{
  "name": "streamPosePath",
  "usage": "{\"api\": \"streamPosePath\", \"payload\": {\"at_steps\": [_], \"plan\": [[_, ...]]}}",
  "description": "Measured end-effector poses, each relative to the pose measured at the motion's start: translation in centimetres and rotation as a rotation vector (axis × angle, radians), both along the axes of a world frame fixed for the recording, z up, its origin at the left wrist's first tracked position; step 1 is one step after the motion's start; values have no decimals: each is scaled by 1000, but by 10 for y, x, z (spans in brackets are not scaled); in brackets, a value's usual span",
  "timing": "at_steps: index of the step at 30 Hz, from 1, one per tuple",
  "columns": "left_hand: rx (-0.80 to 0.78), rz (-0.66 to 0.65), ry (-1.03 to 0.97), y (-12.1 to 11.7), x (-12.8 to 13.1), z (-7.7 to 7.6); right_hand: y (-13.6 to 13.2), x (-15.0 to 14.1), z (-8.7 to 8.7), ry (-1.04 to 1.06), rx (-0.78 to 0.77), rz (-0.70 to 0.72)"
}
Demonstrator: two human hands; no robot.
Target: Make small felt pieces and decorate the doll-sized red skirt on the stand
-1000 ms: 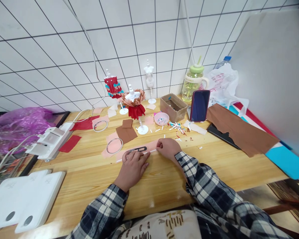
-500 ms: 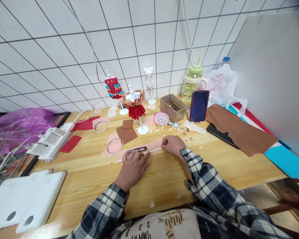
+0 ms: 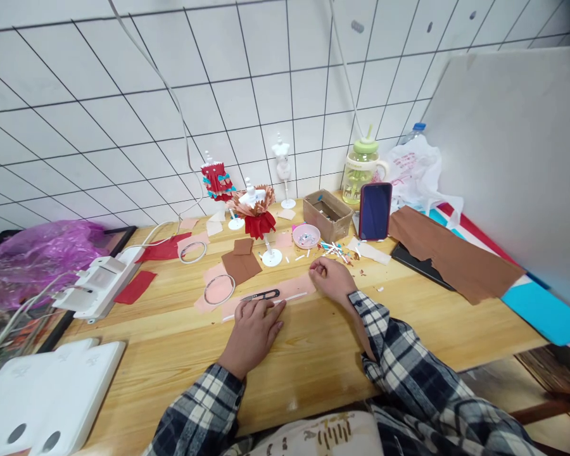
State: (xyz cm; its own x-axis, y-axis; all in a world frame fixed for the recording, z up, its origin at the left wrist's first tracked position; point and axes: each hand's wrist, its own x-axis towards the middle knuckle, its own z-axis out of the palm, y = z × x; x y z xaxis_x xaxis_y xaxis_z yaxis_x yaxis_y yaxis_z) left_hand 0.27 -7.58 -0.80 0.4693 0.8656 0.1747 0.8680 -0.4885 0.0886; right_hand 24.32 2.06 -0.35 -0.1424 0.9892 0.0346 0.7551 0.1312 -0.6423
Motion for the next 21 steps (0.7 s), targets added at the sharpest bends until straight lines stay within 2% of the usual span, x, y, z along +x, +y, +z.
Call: {"api": "streamPosePath", "payload": {"at_steps": [7, 10, 12, 14, 17, 19, 21], "plan": [[5, -32, -19, -1, 3, 3, -8, -17, -2, 20, 104, 153], [26, -45, -78, -1, -3, 7, -9, -18, -6, 23, 139, 172], [73, 40, -138, 2, -18, 9, -9, -15, -8, 23, 151, 154], [151, 214, -184, 7, -42, 11, -7, -13, -8, 19, 147, 131], [214, 478, -133, 14, -87, 10, -6, -12, -9, 12, 140, 117], [147, 528, -76, 16, -111, 7, -6, -13, -9, 10, 138, 120], [91, 543, -40, 15, -124, 5, -6, -14, -10, 11, 134, 125]]}}
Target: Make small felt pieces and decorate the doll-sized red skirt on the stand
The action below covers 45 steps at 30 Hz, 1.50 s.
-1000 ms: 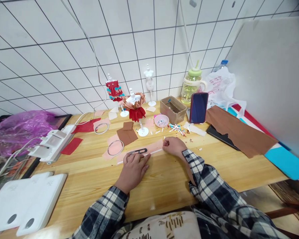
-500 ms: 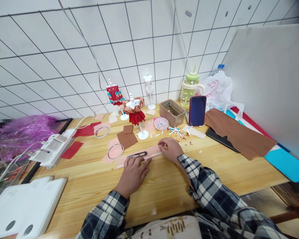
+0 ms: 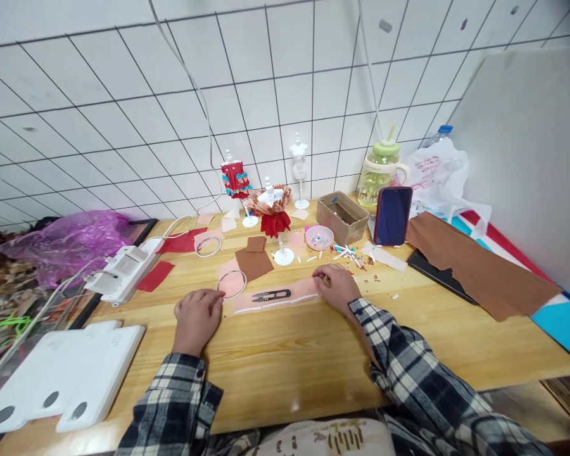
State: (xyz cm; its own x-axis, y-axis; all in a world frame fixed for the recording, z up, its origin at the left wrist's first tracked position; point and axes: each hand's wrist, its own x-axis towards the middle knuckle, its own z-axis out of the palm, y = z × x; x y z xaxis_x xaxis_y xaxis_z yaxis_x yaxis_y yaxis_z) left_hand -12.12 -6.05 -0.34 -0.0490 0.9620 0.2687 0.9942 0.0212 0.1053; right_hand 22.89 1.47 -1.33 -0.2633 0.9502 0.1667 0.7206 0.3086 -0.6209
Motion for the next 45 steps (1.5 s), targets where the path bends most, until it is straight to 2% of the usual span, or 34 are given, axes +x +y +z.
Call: {"api": "streamPosePath", "payload": {"at_steps": [3, 10, 16, 19, 21, 24, 26, 32, 38, 45], "plan": [[1, -7, -14, -1, -2, -2, 0, 0, -1, -7, -5, 6], [238, -78, -204, -2, 18, -3, -11, -14, 4, 25, 107, 60], [350, -122, -232, -9, 33, -1, -41, -43, 11, 156, 207, 302], [278, -278, -285, -15, 57, 0, -57, -54, 15, 304, 192, 347], [254, -378, -332, -20, 80, 0, -65, -60, 18, 410, 165, 325], [223, -455, -366, -24, 111, -1, -69, -64, 20, 494, 134, 265], [206, -488, -347, -25, 122, -3, -68, -64, 19, 512, 116, 227], [131, -596, -232, -20, 121, -1, -61, -57, 14, 554, 73, 228], [150, -665, -211, -17, 116, -1, -58, -53, 14, 574, 60, 284], [102, -626, -114, -21, 118, 3, -55, -50, 14, 488, 122, 260]]}}
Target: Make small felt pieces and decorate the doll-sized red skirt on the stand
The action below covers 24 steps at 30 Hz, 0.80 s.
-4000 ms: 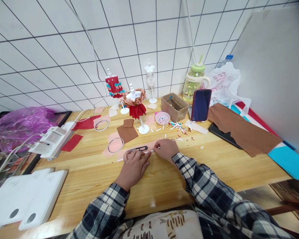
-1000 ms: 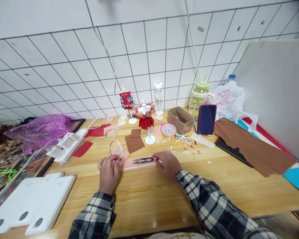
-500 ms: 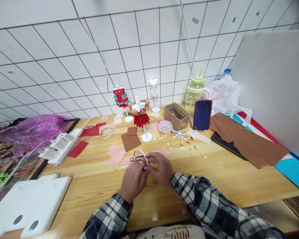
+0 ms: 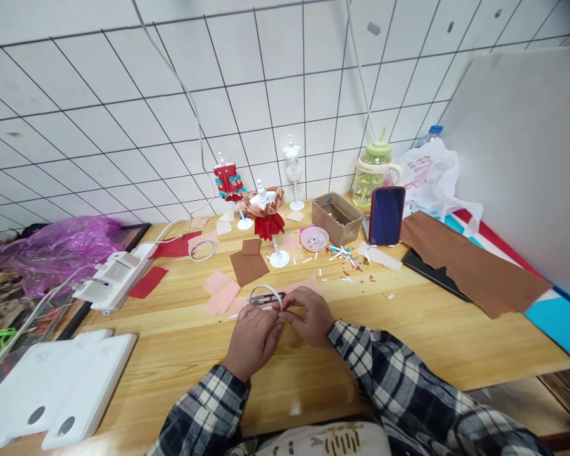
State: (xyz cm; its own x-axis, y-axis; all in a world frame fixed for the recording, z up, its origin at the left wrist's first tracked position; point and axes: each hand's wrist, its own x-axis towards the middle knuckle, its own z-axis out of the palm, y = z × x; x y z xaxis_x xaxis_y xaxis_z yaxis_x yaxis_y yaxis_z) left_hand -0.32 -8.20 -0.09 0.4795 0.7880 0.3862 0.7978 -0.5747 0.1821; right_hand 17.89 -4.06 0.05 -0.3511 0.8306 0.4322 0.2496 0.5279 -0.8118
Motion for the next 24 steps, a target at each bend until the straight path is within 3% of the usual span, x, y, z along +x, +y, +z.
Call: {"api": "streamPosePath", "payload": {"at_steps": [7, 14, 21, 24], "plan": [[32, 24, 15, -1, -2, 0, -1, -3, -3, 69, -178, 82], [-29, 2, -24, 0, -1, 0, 1, -2, -3, -50, -68, 18], [-75, 70, -75, -1, -3, 2, -1, -3, -6, -22, -88, -47], [-72, 112, -95, -3, -5, 2, -1, -3, -5, -54, -17, -27]]}}
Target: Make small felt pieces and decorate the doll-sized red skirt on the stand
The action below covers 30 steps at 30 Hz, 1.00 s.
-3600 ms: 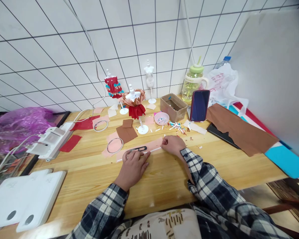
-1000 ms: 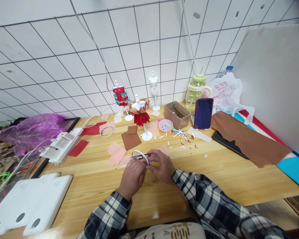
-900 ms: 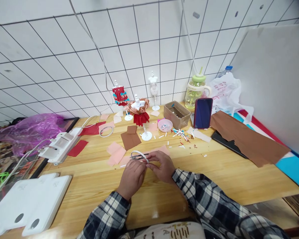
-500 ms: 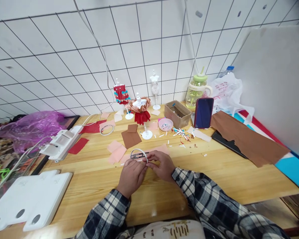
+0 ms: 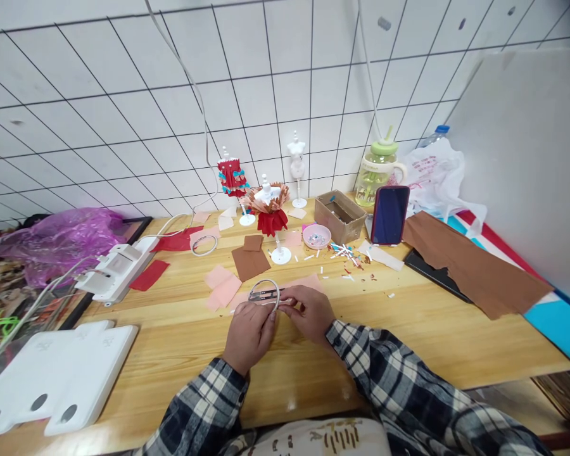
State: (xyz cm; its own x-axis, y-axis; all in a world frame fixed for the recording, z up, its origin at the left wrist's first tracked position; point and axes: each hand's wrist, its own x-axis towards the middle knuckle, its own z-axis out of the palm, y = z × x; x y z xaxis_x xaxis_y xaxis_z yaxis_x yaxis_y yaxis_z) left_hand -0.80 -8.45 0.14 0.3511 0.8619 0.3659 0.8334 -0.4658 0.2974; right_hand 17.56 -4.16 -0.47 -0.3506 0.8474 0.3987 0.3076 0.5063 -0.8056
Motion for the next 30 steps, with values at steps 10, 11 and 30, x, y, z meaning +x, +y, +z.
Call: {"api": "streamPosePath", "payload": {"at_steps": [10, 11, 30], "plan": [[89, 151, -11, 0, 6, -1, -6, -2, 2, -179, 260, 46], [94, 150, -64, 0, 7, 0, -8, -2, 2, -189, 285, 51], [146, 118, -165, -6, 11, 1, -13, -4, 6, -194, 292, 67]]}}
